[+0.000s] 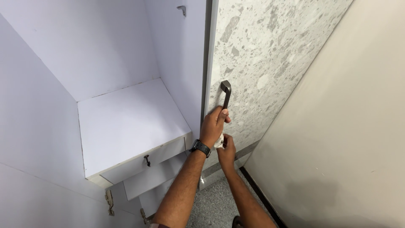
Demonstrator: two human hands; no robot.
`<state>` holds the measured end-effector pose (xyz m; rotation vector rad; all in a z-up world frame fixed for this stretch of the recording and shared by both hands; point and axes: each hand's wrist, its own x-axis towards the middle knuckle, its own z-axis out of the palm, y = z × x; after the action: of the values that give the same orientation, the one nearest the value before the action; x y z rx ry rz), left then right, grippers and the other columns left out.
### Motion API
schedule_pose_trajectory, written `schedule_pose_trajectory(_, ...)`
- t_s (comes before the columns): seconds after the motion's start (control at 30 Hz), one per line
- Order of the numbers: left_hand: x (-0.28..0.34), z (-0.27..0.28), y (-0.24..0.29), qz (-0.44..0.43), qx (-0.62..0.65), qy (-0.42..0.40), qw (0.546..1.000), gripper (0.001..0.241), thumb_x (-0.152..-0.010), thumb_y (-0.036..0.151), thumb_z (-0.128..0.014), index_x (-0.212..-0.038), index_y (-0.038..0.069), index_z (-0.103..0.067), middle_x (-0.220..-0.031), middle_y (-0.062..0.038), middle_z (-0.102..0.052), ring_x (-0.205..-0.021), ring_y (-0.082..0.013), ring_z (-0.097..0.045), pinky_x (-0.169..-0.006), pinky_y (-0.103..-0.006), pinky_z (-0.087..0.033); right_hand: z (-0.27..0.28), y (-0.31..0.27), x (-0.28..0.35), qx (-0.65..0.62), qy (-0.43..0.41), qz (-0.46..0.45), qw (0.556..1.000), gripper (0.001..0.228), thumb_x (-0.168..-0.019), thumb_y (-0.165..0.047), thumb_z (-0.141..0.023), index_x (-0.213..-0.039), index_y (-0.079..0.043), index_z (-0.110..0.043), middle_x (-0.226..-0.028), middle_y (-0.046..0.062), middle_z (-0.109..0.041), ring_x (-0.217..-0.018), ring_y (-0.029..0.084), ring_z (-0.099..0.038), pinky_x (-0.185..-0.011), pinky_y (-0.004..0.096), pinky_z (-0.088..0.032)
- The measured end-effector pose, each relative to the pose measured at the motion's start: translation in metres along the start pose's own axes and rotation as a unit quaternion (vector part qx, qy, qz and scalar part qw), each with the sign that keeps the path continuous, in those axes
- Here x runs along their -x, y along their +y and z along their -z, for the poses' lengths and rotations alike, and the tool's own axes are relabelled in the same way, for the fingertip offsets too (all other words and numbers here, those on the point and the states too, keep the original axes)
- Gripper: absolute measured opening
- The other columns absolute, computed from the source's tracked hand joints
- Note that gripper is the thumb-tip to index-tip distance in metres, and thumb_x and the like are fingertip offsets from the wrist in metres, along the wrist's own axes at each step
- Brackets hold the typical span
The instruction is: The person wipes the interior surfaces of a white cabinet using a white cloth. They clean the door, shelves, and side walls, then move to the exterior to wipe the marble-patterned door and the metal handle.
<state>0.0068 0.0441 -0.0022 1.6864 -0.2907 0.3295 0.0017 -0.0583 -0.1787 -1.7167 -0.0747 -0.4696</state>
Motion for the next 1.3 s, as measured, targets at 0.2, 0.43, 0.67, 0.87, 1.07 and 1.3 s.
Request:
schedule_pose_trajectory(0.2,0.003,0.001,0.002,0.014,-0.002,-0.002,1.0,0.042,-0.107,0.042,-0.049,-0.097,0.004,-0.064,-0.079,-0.003,-0.072,-0.076,-0.0133,-0.072,-0.068,-0.0324,-0.057,0.015,-0.027,0.012,-0.02,-0.044,0.049,0.998,0.04,-0.09,-0.003,-0.059,-0.13,0.002,-0.058,-0.133,0.015,-0.062,-0.131,0.028,-0.054,-0.109,0.04,-0.041)
schedule_pose_trajectory(0.43,-0.001,0.0,-0.002,-0.006,0.01,-0.001,1.0,0.04,-0.108,0.04,-0.049,-0.097,0.005,-0.065,-0.078,-0.003,-0.072,-0.076,-0.0124,-0.072,-0.072,-0.031,-0.058,0.009,0.005,0.011,-0.008,-0.048,0.041,0.998,0.033,-0.097,-0.01,-0.059,-0.128,-0.002,-0.067,-0.14,0.011,-0.058,-0.139,0.028,-0.045,-0.11,0.044,-0.04)
schedule_pose_trajectory(0.67,0.0,-0.001,0.003,0.016,-0.005,0.001,1.0,0.038,-0.108,0.038,-0.048,-0.098,0.005,-0.065,-0.079,-0.003,-0.072,-0.075,-0.0129,-0.072,-0.069,-0.0322,-0.057,0.005,-0.051,-0.014,0.076,0.008,0.045,0.996,0.035,-0.088,-0.014,-0.073,-0.118,-0.001,-0.061,-0.109,0.01,-0.066,-0.102,0.022,-0.06,-0.088,0.038,-0.048)
schedule_pose_trajectory(0.87,0.001,-0.002,-0.002,0.018,0.016,0.005,1.0,0.038,-0.107,0.038,-0.05,-0.099,0.005,-0.066,-0.082,-0.004,-0.074,-0.08,-0.013,-0.073,-0.074,-0.0315,-0.059,-0.001,-0.007,-0.018,0.033,-0.039,-0.028,0.998,0.039,-0.087,-0.012,-0.069,-0.124,-0.001,-0.061,-0.1,0.009,-0.066,-0.088,0.018,-0.064,-0.072,0.032,-0.053)
schedule_pose_trajectory(1.07,-0.001,-0.003,-0.018,0.025,0.046,0.002,0.999,0.036,-0.107,0.036,-0.052,-0.105,0.003,-0.068,-0.091,-0.006,-0.076,-0.088,-0.0145,-0.074,-0.078,-0.0326,-0.06,0.004,-0.046,-0.034,0.008,-0.04,-0.038,0.998,0.029,-0.091,-0.015,-0.068,-0.116,-0.001,-0.067,-0.096,0.01,-0.069,-0.081,0.018,-0.067,-0.069,0.032,-0.055)
schedule_pose_trajectory(1.3,0.029,0.009,-0.106,0.019,0.049,-0.01,0.999,0.035,-0.11,0.029,-0.048,-0.122,0.004,-0.071,-0.112,-0.011,-0.078,-0.105,-0.0197,-0.075,-0.092,-0.0358,-0.059,0.016,-0.03,-0.034,0.178,-0.095,0.028,0.979,0.028,-0.087,-0.017,-0.072,-0.112,-0.004,-0.073,-0.096,0.012,-0.073,-0.093,0.026,-0.063,-0.078,0.04,-0.051)
